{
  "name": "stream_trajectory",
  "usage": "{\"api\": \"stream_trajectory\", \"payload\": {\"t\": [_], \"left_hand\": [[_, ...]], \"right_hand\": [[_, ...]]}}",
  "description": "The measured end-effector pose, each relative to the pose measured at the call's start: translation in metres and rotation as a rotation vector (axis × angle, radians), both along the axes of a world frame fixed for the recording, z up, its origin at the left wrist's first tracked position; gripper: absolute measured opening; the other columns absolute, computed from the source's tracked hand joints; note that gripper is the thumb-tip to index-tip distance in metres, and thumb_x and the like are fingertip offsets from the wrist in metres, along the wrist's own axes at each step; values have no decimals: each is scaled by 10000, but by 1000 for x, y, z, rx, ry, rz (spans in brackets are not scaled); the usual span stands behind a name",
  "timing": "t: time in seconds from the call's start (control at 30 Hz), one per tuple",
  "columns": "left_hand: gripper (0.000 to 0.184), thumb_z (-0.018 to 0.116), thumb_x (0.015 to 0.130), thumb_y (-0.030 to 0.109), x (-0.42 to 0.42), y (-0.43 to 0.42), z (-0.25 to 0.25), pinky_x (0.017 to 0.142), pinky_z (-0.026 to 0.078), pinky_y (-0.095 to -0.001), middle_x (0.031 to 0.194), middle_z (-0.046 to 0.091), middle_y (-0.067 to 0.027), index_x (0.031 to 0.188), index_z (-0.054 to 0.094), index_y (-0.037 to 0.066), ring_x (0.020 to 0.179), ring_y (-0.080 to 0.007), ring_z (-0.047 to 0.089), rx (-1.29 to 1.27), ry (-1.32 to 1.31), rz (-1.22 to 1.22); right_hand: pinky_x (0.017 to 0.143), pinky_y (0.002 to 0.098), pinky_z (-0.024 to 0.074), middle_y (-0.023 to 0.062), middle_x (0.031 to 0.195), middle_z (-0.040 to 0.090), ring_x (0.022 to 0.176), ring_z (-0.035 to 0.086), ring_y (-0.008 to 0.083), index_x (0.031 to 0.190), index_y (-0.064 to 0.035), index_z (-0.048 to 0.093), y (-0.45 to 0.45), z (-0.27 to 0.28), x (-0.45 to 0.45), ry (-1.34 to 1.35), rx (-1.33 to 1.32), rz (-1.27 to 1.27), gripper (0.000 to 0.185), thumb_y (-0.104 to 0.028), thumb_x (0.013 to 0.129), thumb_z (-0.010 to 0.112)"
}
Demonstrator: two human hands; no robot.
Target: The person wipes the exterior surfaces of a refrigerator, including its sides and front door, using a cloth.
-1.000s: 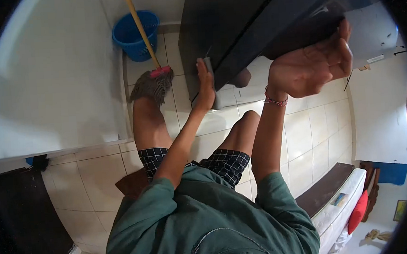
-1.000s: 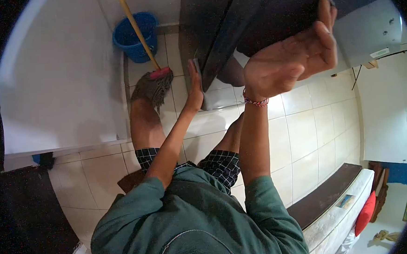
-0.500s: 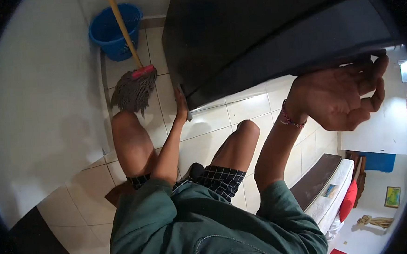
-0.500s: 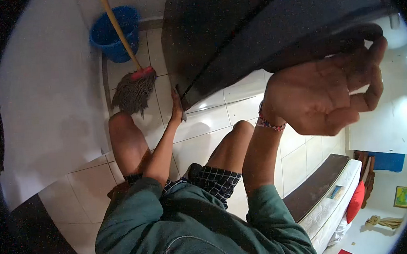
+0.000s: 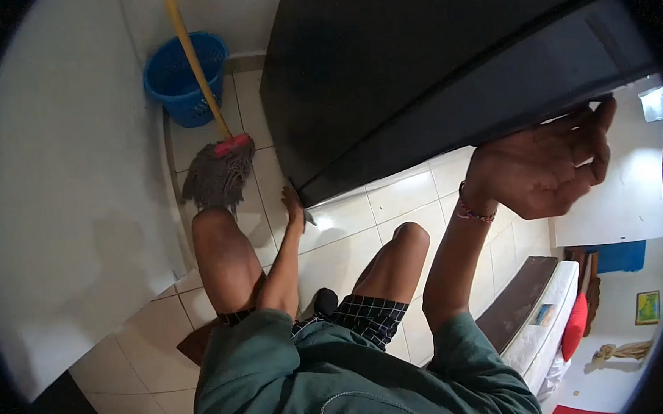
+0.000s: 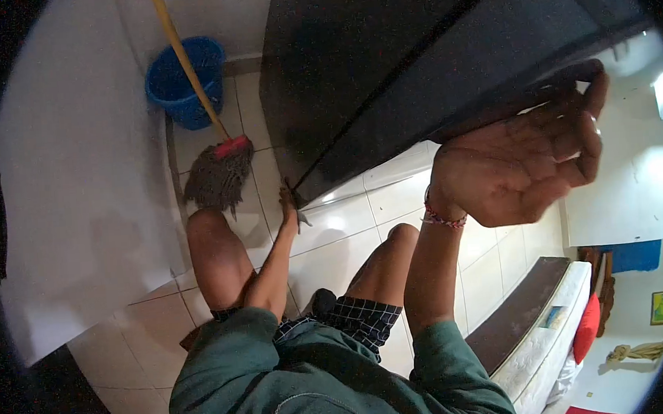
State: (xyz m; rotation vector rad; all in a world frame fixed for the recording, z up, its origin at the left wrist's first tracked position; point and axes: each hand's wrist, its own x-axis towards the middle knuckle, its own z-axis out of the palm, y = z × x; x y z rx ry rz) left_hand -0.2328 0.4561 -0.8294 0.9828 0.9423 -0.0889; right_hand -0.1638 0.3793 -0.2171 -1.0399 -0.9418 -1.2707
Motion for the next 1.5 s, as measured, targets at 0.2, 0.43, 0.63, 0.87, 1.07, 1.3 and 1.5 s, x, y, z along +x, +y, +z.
{"api": "stream_trajectory", "payload": {"t": [0.2,0.43,0.63,0.87,1.07,1.3,1.5], "left_hand": [[702,251,1101,470,-21,-21,79,1263,15,-380,1718,18,-129,1634,84,46,1581,-257,-9,299,-498,-64],[717,194,1110,456,-40,-2,271,1259,-54,-394,1706,-127,-139,1619,-53,16,1572,-272,-114,660,-917,-294],[827,170,1055,577,-79,-12,388,1255,-26,-440,1697,-103,-184,1619,-41,10,1567,-329,-85,787,-1176,-320],[967,142,990,717,-71,11,531,1251,7,-494,1688,-75,-238,1620,-27,3,1563,-395,-51,935,-1534,-342],[1055,131,951,801,-31,33,647,1246,45,-531,1678,-52,-281,1620,-12,-2,1557,-445,-18,1136,-1797,-294],[1043,236,969,776,-10,35,730,1237,105,-538,1674,-33,-296,1621,1,-4,1548,-483,15,1371,-1865,-206],[1095,288,935,818,-16,31,767,1240,77,-539,1684,-98,-254,1624,-41,32,1557,-446,-44,1469,-1766,-197]], "right_hand": [[1239,471,229,337,1502,412,1416,402,391,1270,-17,468,3,14,-13,-37,-12,-97,430,-352,1043,321],[1240,535,178,352,1407,515,1441,397,433,1203,6,478,8,20,-32,-52,31,-163,531,-496,1048,398],[1222,544,199,328,1376,558,1441,399,433,1166,-5,497,9,27,-52,-12,46,-177,561,-545,1039,417],[1197,544,260,312,1371,570,1414,430,437,1175,1,522,7,35,-63,-16,34,-176,517,-485,1035,419],[1178,539,296,303,1365,581,1401,440,447,1170,0,542,3,37,-66,-15,8,-182,514,-481,1021,436],[1157,538,328,301,1367,592,1378,468,462,1167,13,576,1,37,-65,-5,8,-153,546,-495,996,474],[1160,527,331,281,1379,592,1390,461,447,1177,9,574,1,34,-63,1,-4,-121,508,-457,1000,479]]}}
